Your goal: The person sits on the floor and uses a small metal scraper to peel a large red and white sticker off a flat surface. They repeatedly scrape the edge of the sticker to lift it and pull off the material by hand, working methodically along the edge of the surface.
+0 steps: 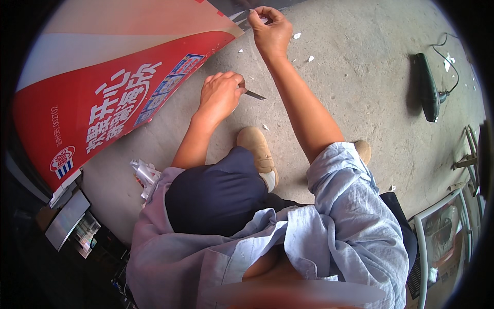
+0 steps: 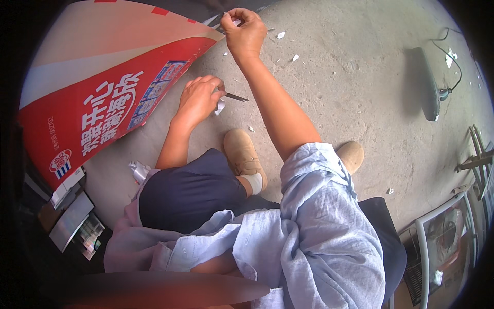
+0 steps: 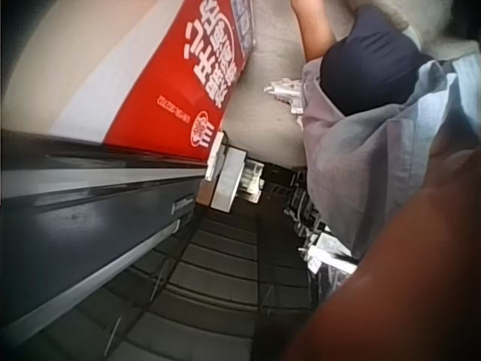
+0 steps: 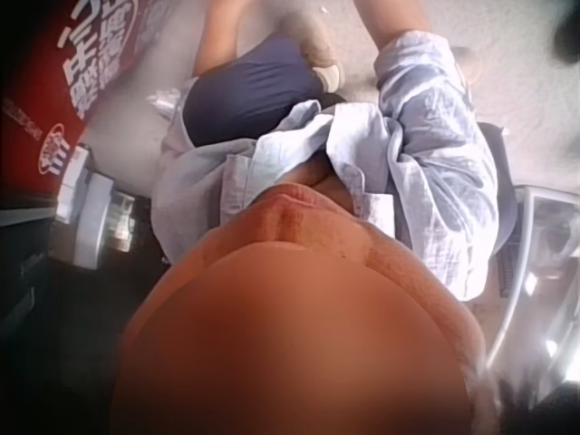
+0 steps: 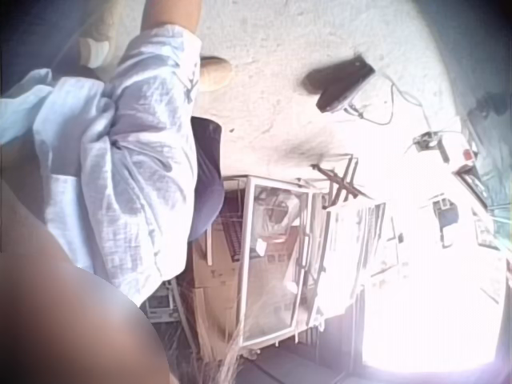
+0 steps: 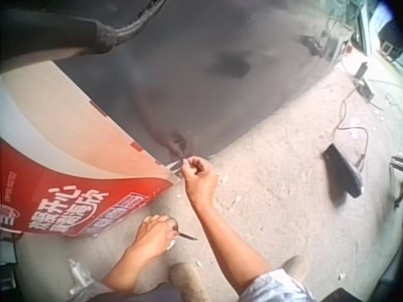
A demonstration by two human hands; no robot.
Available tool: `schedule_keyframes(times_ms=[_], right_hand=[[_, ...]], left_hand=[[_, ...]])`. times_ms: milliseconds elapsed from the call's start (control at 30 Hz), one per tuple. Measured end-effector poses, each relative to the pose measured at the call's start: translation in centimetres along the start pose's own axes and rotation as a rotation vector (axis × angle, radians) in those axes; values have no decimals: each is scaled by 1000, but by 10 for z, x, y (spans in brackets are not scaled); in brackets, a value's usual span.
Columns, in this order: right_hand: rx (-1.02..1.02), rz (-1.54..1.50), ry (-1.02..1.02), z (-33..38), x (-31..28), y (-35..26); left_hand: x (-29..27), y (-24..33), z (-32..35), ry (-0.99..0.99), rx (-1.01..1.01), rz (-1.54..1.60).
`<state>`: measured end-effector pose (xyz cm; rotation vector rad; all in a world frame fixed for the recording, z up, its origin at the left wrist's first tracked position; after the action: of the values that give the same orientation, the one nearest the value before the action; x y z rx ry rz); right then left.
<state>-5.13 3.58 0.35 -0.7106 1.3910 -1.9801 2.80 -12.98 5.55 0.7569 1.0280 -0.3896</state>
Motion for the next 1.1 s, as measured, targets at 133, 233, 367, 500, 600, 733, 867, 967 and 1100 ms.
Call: schedule_keyframes(times_ms=[133, 233, 367, 500, 600, 733, 867, 967, 1100], right_hand=[[36, -5, -43, 11, -7, 0], [83, -100, -160, 13, -14, 15], [315, -118, -402, 23, -19, 36], [469, -163, -522, 24, -30, 59], [543, -66, -552, 27, -37, 66], [542, 41, -529, 29, -40, 66], [446, 174, -471, 29, -44, 57], [532, 96, -503, 26, -46, 70], [687, -67, -580, 29, -45, 84]], left_hand=[[0, -3, 2, -2, -11, -4], [1, -5, 1, 10, -10, -1], [-6, -13, 4, 17, -56, 12], [-9, -18, 5, 25, -63, 2], [-10, -17, 5, 20, -67, 3], [-21, -17, 7, 22, -88, -2], [-39, -20, 13, 96, -104, -30], [-47, -21, 14, 124, -120, -16], [-51, -21, 14, 134, -107, -17]])
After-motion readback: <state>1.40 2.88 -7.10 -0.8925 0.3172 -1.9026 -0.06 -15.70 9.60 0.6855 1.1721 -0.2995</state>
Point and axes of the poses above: each hand's wrist, its own z-axis away from the middle knuckle, its own x-axis out of the palm, y = z × x, the point moved 9 cm from there along -z, towards the middle knuckle, and after that the axes turned 15 degrees about x, right-handed, at the moved point
